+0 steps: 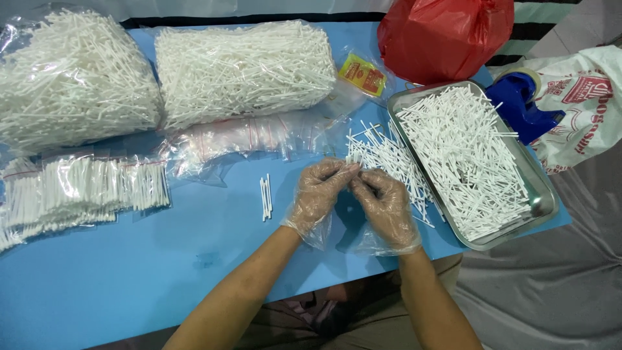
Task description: The person puts on clear plastic gloves and سپس counts and packages cotton swabs from a tray into small individual clear plastic bags.
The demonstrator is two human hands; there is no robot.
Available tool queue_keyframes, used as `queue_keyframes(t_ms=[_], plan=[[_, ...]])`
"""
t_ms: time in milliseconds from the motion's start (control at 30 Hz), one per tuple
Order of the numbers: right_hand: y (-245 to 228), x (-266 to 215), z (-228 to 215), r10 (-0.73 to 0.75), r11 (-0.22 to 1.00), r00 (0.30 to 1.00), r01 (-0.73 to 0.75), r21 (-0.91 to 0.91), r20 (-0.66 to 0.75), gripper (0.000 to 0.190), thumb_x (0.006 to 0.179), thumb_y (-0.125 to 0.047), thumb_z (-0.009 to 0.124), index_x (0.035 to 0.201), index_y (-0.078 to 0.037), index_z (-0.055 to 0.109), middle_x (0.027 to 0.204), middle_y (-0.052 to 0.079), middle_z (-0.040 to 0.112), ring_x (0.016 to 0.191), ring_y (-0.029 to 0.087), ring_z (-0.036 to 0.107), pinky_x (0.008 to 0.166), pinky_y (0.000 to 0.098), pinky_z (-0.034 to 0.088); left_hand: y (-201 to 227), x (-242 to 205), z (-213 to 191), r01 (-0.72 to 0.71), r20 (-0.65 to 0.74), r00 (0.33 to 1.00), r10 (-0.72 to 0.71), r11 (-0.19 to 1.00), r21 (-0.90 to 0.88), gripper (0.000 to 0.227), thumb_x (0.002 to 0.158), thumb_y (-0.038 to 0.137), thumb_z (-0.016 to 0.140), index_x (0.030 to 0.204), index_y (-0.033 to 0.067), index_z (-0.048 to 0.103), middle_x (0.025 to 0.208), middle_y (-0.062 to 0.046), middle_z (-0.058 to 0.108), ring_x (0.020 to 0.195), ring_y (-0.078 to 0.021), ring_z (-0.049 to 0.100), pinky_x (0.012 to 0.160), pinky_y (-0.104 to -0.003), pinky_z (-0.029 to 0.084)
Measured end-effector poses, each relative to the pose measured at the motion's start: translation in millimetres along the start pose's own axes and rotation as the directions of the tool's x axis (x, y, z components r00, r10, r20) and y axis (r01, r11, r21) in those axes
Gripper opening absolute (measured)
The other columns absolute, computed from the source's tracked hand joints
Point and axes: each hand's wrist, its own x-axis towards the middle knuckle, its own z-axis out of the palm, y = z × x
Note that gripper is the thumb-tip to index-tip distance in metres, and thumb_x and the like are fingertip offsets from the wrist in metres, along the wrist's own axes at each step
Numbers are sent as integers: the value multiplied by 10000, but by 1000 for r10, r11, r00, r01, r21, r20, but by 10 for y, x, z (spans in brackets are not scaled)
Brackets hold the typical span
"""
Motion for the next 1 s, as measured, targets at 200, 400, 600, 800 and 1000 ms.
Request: queue_keyframes(t_ms=[200,400,600,800,1000], plan=[[151,57,-14,48,988,998,-40,-149,46,122,903,-86,724,794,-40,753,749,161,705,700,278,685,586,388,513,23,-63,51,59,-16,998,-59,998,-36,141,857,174,827,828,43,784,776,-108,711,794,-149,642,737,-314,565],[-5,60,33,245,960,966,-230,-161,80,164,955,-98,650,873,-38,779,778,179,730,772,289,693,669,420,525,164,-102,-44,-305,18,947,320,884,354,356,812,365,851,954,46,778,713,-98,654,673,-182,641,611,-329,519],[-58,43,143,422,863,871,-300,-406,253,211,968,-199,630,978,-47,775,819,194,753,819,369,740,683,457,529,332,-122,-562,-641,188,645,741,389,662,467,922,185,725,1355,61,601,851,-153,609,794,-389,651,663,-470,556],[-206,126,532,446,828,785,-179,-531,431,358,981,-346,564,947,-83,804,796,136,757,797,308,754,694,423,561,607,-296,-1404,-177,93,922,375,196,964,130,871,122,740,1000,124,756,739,-82,686,741,-294,725,644,-394,589],[-280,235,835,392,833,788,-86,-546,474,299,923,-269,599,751,-68,739,675,129,706,707,317,725,613,404,522,422,-401,-1632,-144,104,945,310,109,984,159,827,213,771,979,168,765,737,-39,651,767,-278,714,658,-404,610]])
